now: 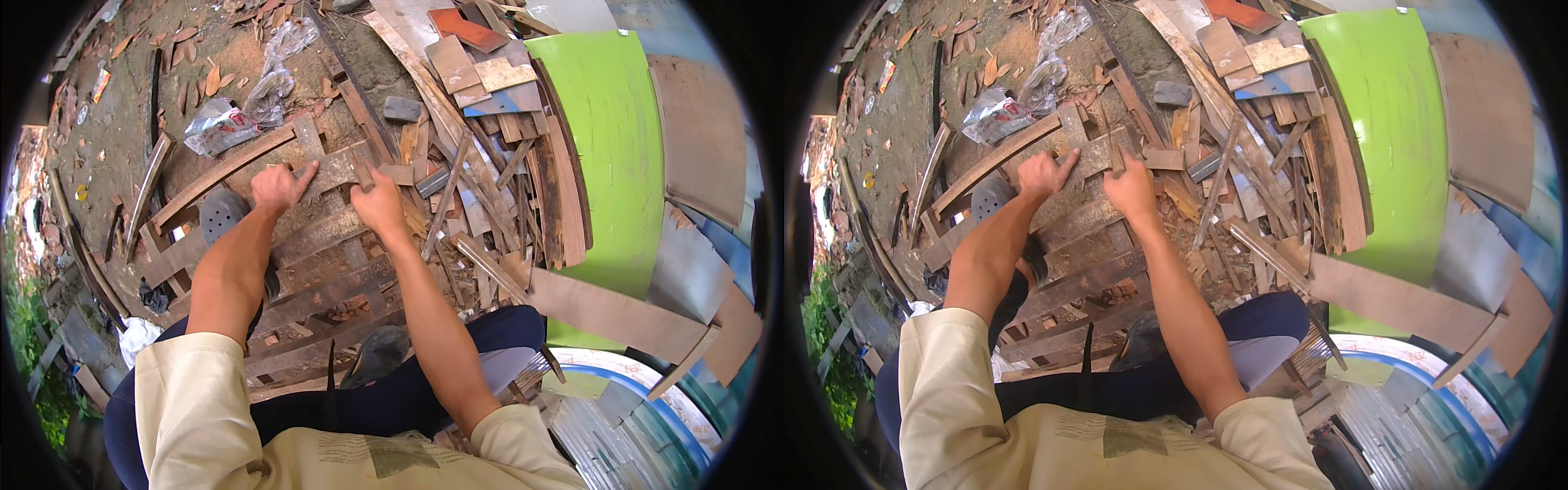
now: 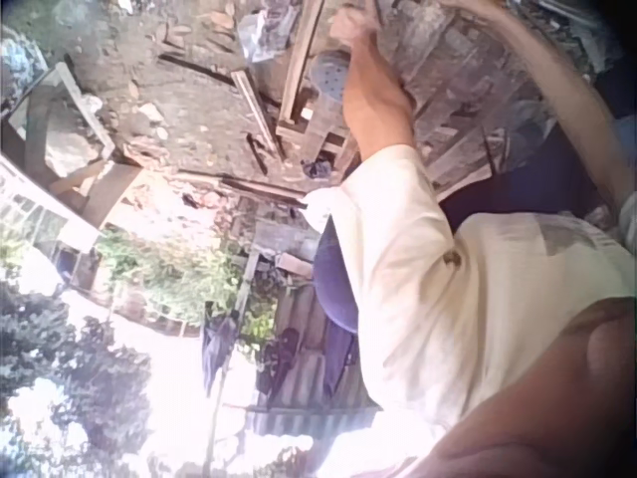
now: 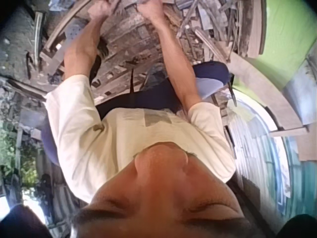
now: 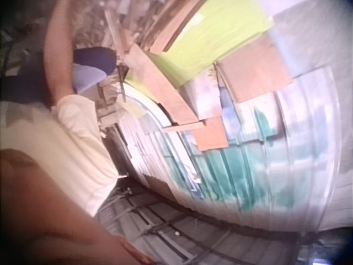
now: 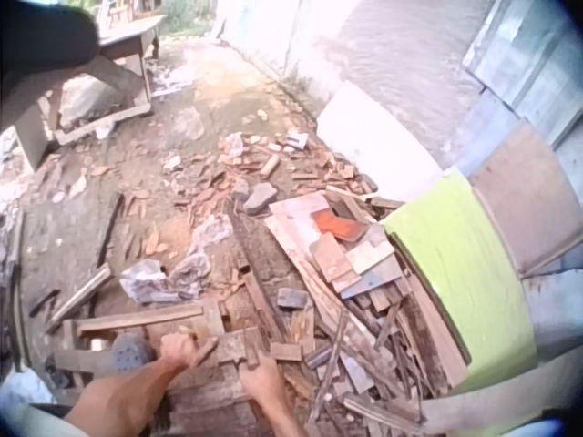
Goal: The person uses a hand saw to cut a wooden plank placed on a wooden pallet. They hold the wood steady with one hand and saw with the other, eventually cutting through the plank.
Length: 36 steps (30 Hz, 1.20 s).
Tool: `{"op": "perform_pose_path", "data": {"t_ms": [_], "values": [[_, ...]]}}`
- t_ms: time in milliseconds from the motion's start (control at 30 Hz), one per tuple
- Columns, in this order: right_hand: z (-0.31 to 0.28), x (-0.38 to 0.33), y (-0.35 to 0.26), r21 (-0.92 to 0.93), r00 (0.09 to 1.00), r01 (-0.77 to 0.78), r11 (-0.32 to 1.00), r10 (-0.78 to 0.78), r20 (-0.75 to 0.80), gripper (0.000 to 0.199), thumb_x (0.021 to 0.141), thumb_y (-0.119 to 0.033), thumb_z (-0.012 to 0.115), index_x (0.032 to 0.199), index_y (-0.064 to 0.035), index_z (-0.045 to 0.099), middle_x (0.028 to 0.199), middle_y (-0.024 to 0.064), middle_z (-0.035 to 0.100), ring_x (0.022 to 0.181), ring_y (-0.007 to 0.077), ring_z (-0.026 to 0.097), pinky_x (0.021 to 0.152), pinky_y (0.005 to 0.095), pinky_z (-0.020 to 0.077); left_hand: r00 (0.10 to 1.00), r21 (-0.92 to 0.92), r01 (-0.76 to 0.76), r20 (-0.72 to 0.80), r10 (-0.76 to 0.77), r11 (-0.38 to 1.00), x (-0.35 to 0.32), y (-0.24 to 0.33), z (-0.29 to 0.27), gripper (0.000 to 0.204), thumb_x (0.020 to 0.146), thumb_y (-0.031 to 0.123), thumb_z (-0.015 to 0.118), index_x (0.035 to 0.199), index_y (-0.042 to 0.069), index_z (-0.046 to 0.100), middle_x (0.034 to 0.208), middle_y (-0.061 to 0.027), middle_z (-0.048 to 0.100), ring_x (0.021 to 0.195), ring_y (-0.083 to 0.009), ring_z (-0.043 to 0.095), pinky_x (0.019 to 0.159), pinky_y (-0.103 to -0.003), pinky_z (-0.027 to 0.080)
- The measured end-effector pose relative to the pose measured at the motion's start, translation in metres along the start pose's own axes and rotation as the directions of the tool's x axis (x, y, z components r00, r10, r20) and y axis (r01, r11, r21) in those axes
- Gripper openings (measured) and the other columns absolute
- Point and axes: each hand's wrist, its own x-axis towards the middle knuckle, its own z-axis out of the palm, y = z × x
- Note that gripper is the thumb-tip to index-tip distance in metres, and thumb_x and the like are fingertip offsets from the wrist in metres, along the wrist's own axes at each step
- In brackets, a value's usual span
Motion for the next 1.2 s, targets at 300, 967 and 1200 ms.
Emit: {"op": "perform_pose_path", "data": {"t_ms": [300,967,1200], "values": [[-0.105,-0.241,0.008,0.001,0.991,0.125,0.992,-0.125,0.047,0.065,0.087,-0.007,0.064,0.149,0.0006,0.048,0.09,0.0275,0.07,0.078,0.0394,0.072,0.073,0.0412,0.0552,0.997,-0.002,0.076,0.017,-0.076,0.997,-0.012,-0.015,-0.002,0.09,0.093,0.08,0.038,0.11,-0.002,0.073,0.106,-0.0281,0.072,0.103,-0.0421,0.069,0.091,-0.051,0.051],[-0.119,-0.186,0.12,0.488,0.956,-0.008,0.873,0.15,-0.252,0.055,0.095,-0.009,0.068,0.144,0.0067,0.049,0.081,0.0049,0.062,0.062,0.011,0.054,0.057,0.0279,0.043,0.598,0.07,-0.793,0.276,0.752,0.605,-0.083,0.121,0.062,0.086,0.105,0.067,0.024,0.162,0.003,0.024,0.171,-0.0226,0.011,0.159,-0.0342,0.006,0.129,-0.05,0.003],[-0.114,-0.185,0.111,0.296,0.982,0.015,0.955,0.041,-0.182,0.049,0.093,-0.012,0.068,0.139,0.0031,0.061,0.117,0.014,0.073,0.104,0.0188,0.068,0.094,0.0322,0.051,0.954,0.068,-0.103,-0.277,0.118,0.992,-0.051,0.098,0.053,0.089,0.103,0.062,0.038,0.163,-0.002,0.017,0.17,-0.0262,0.008,0.158,-0.0428,0.003,0.129,-0.051,0.006]]}}
